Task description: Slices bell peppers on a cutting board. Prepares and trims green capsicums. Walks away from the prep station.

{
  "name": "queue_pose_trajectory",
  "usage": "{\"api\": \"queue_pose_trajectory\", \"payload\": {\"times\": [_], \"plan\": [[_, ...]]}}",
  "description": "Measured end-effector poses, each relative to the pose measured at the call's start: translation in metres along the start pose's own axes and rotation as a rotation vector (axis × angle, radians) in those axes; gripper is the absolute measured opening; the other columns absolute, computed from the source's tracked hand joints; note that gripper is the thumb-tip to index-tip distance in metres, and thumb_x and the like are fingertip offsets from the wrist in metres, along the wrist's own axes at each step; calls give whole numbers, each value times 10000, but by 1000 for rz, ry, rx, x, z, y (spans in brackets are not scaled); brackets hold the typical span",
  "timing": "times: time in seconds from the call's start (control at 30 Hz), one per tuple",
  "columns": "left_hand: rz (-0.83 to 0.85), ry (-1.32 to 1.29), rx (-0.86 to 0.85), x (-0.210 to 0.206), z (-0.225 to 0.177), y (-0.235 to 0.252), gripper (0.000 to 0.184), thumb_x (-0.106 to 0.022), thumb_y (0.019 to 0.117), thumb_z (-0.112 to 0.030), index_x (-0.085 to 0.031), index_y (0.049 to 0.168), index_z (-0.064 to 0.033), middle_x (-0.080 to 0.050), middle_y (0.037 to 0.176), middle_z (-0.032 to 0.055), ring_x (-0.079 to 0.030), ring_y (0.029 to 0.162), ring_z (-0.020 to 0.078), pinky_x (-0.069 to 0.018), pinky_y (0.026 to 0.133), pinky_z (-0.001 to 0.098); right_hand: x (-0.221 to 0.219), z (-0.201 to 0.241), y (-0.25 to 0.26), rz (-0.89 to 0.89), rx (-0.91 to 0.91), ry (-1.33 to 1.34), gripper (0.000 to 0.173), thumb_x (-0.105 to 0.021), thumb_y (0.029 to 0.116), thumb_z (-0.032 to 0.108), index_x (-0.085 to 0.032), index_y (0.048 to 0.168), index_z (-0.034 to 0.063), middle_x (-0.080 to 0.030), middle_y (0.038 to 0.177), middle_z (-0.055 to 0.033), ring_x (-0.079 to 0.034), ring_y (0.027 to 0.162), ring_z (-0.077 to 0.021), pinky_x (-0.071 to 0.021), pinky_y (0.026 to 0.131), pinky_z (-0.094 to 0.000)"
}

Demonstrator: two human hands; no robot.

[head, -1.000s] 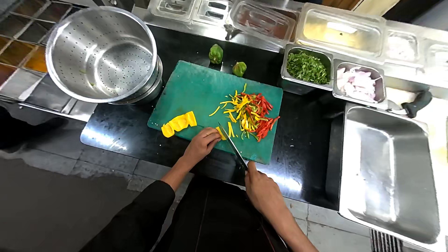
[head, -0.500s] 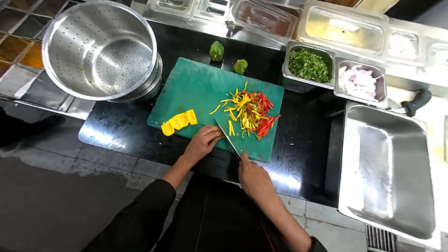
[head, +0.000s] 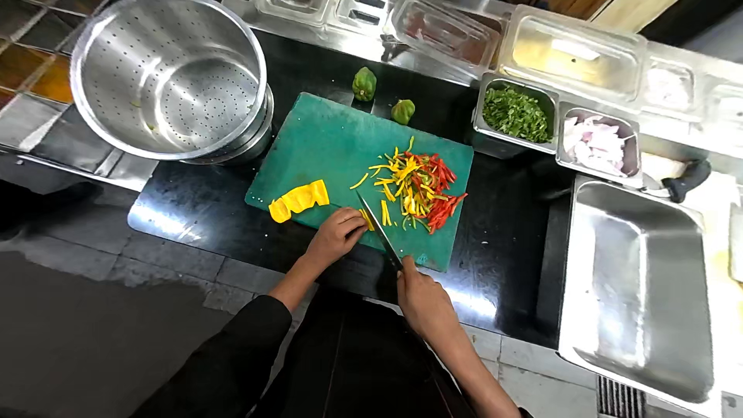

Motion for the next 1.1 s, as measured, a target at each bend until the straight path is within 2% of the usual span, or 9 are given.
{"api": "queue_pose_trajectory", "payload": {"times": [0.23, 0.43, 0.63, 0.77, 0.97, 1.1], "plan": [[1, -3, 15, -1, 0, 1, 112, -699, 934, -121, -758, 966, -31, -722, 1055, 115, -670, 1100, 249, -509, 1037, 354, -6, 6, 4, 22, -42, -38, 355, -329, 1118, 304, -458, 1407, 142, -695, 1082, -175, -701, 1035, -368, -553, 845, -524], [30, -8, 24, -1, 2, 2, 122, -687, 945, -131, -761, 978, -39, -717, 1067, 116, -661, 1116, 252, -507, 1037, 359, 5, 26, 30, -107, 1, -12, 301, -376, 1111, 301, -468, 1344, 134, -695, 968, -173, -717, 920, -384, -570, 744, -535], [19, -12, 26, -1, 2, 1, 133, -668, 960, -139, -756, 983, -43, -716, 1059, 103, -660, 1105, 247, -504, 1034, 362, 12, 2, 23, -127, -16, 22, 310, -394, 1109, 304, -468, 1347, 120, -690, 958, -178, -709, 934, -388, -563, 774, -544], [18, -9, 34, -1, 2, 1, 118, -682, 949, -133, -757, 969, -44, -719, 1060, 105, -659, 1120, 247, -504, 1040, 362, 1, 7, 10, -50, 21, 12, 306, -368, 1114, 314, -481, 1331, 130, -687, 966, -163, -707, 954, -361, -557, 803, -520], [31, -1, 39, -1, -1, 3, 114, -696, 927, -113, -749, 975, -25, -710, 1068, 141, -665, 1105, 287, -521, 1020, 401, -5, 14, 3, -39, -16, -56, 343, -346, 1115, 303, -468, 1388, 135, -699, 1047, -164, -711, 999, -362, -563, 817, -518], [34, 4, 32, -1, -2, 4, 107, -693, 923, -102, -748, 971, -22, -710, 1062, 139, -665, 1094, 279, -520, 1016, 382, -6, 19, 14, -47, 6, -19, 306, -358, 1114, 301, -466, 1338, 124, -690, 1001, -162, -711, 975, -361, -562, 803, -519]]}}
Point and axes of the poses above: each hand's wrist, its own y-axis towards the middle knuckle, its own x-axis out of the back of the hand, z = x × y, the point moved 5 cm from there along y, towards the middle knuckle
